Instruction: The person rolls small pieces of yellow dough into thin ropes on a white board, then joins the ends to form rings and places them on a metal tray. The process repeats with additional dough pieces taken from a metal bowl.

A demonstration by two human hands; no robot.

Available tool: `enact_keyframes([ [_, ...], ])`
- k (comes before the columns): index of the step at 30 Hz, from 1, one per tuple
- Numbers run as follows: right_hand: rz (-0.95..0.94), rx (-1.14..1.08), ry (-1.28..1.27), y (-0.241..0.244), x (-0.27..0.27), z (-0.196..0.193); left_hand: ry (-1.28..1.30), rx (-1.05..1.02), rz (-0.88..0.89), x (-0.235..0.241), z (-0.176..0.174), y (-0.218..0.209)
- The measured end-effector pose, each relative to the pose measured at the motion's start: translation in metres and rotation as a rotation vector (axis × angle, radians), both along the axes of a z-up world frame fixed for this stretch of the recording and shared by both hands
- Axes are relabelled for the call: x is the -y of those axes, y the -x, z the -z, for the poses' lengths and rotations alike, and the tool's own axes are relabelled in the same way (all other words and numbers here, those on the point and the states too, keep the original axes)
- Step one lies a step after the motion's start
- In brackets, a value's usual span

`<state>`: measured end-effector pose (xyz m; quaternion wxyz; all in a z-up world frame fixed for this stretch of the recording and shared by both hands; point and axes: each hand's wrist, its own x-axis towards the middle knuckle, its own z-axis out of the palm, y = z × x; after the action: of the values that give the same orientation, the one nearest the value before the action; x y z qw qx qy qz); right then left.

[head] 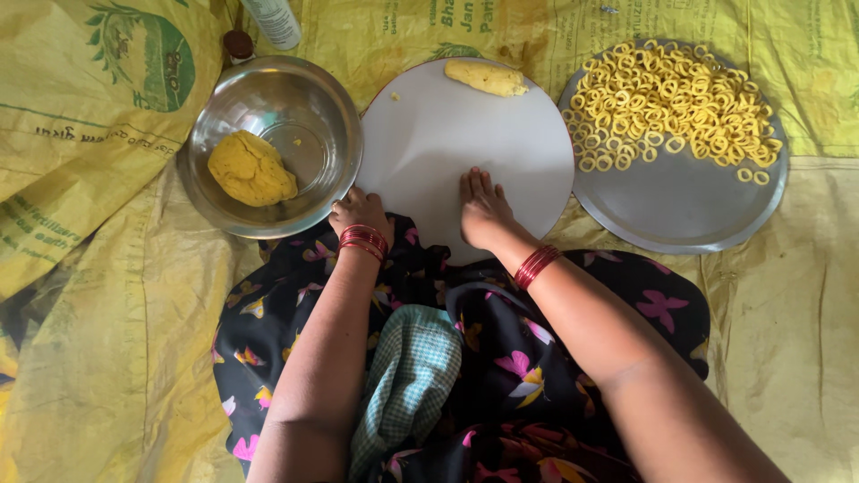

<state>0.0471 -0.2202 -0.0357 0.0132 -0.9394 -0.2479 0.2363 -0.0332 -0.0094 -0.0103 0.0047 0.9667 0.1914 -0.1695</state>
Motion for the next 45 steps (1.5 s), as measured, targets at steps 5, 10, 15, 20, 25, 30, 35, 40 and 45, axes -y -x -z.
enact_keyframes([
  [5,0.233,-0.021,0.109,-0.039,0.029,-0.012,0.018,-0.001,-0.001,0.000,-0.003,0.002],
  [10,0.196,0.064,0.067,-0.042,0.034,-0.008,0.016,-0.025,-0.012,0.000,-0.006,0.000],
  [15,0.041,-0.080,0.079,0.014,-0.009,0.001,0.017,-0.034,-0.010,0.000,0.000,-0.002],
  [20,0.121,0.027,0.136,-0.019,0.008,-0.015,0.028,-0.016,-0.007,-0.001,0.003,0.001],
  [25,0.376,-0.038,0.089,-0.048,0.044,-0.021,0.031,-0.009,-0.014,-0.001,0.000,0.002],
  [30,0.310,-0.025,0.050,-0.004,0.010,-0.020,0.020,0.007,-0.011,-0.001,0.003,0.002],
  [35,0.101,-0.167,0.042,0.039,-0.017,-0.026,0.029,0.004,-0.021,-0.001,0.002,0.004],
  [40,0.256,-0.058,-0.113,-0.013,0.003,-0.003,0.037,0.025,-0.018,0.000,-0.001,0.007],
  [45,0.758,-0.436,-0.884,-0.087,0.090,0.013,0.034,0.032,-0.018,-0.002,-0.004,0.008],
])
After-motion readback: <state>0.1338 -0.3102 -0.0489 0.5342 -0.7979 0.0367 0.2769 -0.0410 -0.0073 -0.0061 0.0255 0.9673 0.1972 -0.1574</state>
